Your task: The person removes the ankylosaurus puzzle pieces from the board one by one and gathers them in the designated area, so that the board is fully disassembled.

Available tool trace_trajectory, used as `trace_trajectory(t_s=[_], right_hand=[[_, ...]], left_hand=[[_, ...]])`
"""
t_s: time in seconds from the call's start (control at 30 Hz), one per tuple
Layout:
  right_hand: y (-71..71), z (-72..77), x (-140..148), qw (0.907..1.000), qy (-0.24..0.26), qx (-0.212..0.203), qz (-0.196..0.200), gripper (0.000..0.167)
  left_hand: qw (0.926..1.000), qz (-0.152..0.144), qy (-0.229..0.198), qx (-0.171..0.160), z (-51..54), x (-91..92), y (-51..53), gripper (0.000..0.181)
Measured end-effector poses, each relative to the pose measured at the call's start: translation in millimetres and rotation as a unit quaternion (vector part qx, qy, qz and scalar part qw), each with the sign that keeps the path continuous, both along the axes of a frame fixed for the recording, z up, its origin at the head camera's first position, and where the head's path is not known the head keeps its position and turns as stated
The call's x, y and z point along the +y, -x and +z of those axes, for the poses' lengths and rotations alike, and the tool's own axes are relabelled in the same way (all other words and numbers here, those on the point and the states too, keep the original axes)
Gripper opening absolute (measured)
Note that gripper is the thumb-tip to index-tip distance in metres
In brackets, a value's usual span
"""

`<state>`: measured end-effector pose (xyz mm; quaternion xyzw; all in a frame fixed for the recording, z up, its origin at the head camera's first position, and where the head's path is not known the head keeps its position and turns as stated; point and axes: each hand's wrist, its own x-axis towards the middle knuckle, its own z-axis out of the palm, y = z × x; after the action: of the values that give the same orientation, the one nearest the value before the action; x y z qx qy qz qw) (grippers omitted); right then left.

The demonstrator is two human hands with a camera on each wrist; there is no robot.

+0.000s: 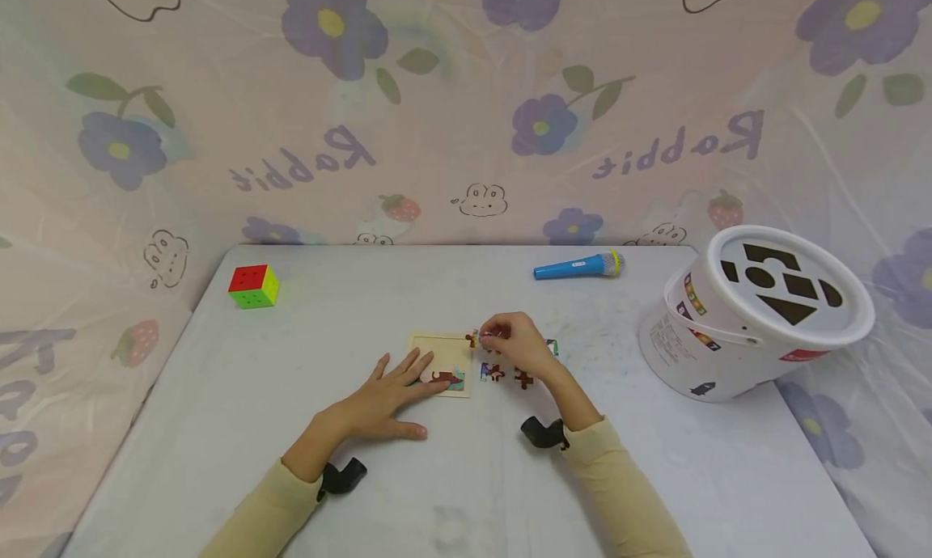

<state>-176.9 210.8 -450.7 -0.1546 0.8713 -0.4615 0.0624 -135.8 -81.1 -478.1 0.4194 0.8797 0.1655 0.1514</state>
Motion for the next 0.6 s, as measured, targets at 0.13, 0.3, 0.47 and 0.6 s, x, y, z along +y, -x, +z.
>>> trace_trajectory(t_s=[0.13,0.3,0.47,0.6], right_hand=[[-8.2,0.3,31,0.9994,-0.014,-0.026,-0.015,0.016],[-20.9,-7.8,68,0.9986,-0.017,-0.050,-0.001,0.016],[-33.5,-11.8,89,0.9976,-0.030,-0.063,-0.008,0.014],[-39.8,-14.3,95,0.9967,-0.042,-0.064,-0.025,0.013]], left_hand=[[1.0000,-0.002,-0.001,-0.001,1.0,-0.1,-0.4,0.077],[1.0000,-0.001,-0.008,-0.005,2.0,-0.9,-2.1,0.077],[0.9999,-0.002,-0.013,-0.006,1.1,-0.7,-2.2,0.078],[0.9999,-0.003,-0.009,-0.007,3.6,-0.4,-2.9,0.079]])
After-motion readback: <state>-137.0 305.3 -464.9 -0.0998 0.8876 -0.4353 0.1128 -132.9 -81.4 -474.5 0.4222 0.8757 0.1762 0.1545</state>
